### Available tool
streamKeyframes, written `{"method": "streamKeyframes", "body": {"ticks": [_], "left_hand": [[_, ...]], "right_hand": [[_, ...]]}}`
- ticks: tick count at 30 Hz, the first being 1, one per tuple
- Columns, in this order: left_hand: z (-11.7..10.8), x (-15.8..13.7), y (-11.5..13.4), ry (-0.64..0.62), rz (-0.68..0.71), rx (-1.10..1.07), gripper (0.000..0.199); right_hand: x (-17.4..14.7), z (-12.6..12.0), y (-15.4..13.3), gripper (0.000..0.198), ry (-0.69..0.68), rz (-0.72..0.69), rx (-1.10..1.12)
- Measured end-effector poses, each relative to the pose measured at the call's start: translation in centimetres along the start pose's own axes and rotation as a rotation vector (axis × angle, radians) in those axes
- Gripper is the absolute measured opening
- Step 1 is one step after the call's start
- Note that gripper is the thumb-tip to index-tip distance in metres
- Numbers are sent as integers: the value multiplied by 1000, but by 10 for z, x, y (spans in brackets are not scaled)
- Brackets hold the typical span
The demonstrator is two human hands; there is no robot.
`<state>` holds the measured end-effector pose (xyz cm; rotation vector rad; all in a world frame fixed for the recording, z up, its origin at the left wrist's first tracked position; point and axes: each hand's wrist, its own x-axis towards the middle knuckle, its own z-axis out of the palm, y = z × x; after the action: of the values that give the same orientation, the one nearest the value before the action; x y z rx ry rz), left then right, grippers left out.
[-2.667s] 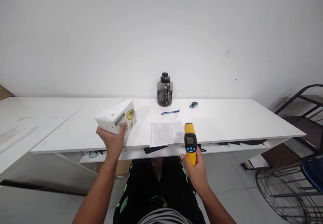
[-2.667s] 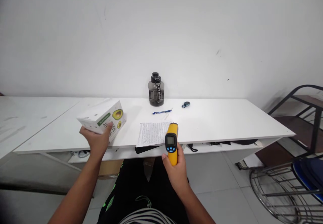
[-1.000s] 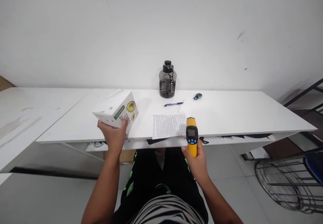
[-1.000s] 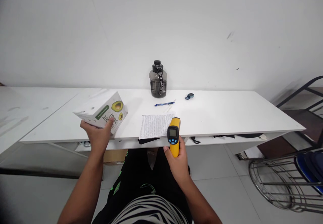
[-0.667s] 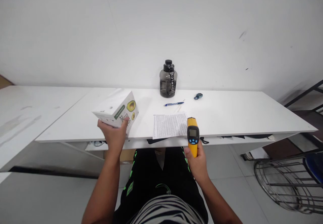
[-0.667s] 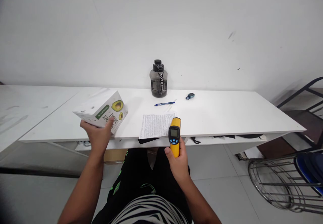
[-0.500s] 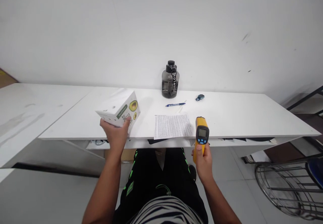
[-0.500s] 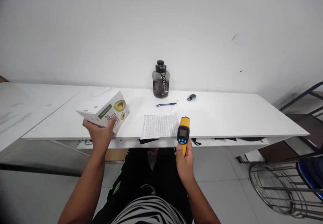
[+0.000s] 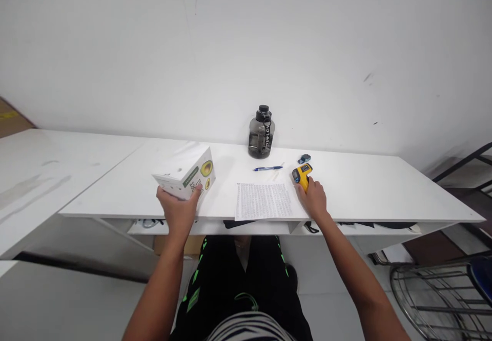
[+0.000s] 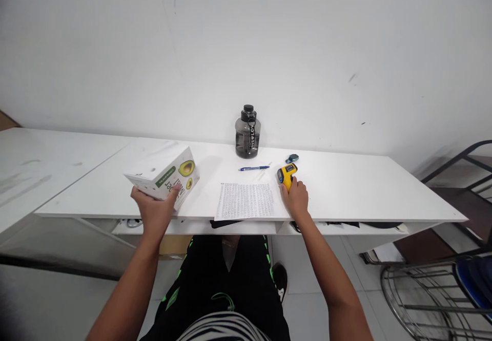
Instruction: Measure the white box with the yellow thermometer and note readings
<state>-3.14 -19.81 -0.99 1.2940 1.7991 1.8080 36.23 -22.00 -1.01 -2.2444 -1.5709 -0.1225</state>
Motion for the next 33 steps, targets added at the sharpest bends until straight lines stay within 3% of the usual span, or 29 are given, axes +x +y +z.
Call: {"method": "streamKeyframes", "body": {"ticks": [7, 10, 12, 13, 15, 16, 18, 21, 22, 25, 29, 31, 33], "left_hand": [[2, 2, -1, 41, 61, 79, 101], [3, -23, 0, 188, 340, 264, 109], [6, -49, 5, 209, 598, 315, 98], [10, -61, 9, 139, 750, 296, 85], [25, -76, 21, -180, 967, 262, 49], [36, -77, 28, -336, 972, 267, 36], [66, -67, 41, -533, 797, 333, 27], [120, -31, 49, -602, 497, 589, 41], [137, -18, 48, -596, 470, 667, 46], [174, 10, 36, -585, 544, 788, 53], [192, 21, 16, -640, 619, 781, 62], [194, 20, 11, -667, 630, 769, 62], [195, 20, 8, -686, 619, 765, 63]], "right_hand": [[31, 7, -14, 52, -81, -44, -63], [34, 7, -17, 52, -122, -8, -120], [34, 6, -22, 53, -113, 10, -188], [35, 5, -26, 53, -88, 6, -218], [39, 6, -38, 50, -38, -59, -248], [43, 7, -45, 48, -31, -117, -249], [54, 11, -62, 46, -70, -240, -249], [75, 21, -85, 46, -193, -330, -292], [81, 25, -91, 44, -225, -342, -305], [90, 34, -97, 30, -252, -395, -304], [90, 42, -85, 35, -176, -449, -239], [88, 42, -78, 37, -62, -371, -29], [85, 42, -75, 38, 80, -256, 346]]}}
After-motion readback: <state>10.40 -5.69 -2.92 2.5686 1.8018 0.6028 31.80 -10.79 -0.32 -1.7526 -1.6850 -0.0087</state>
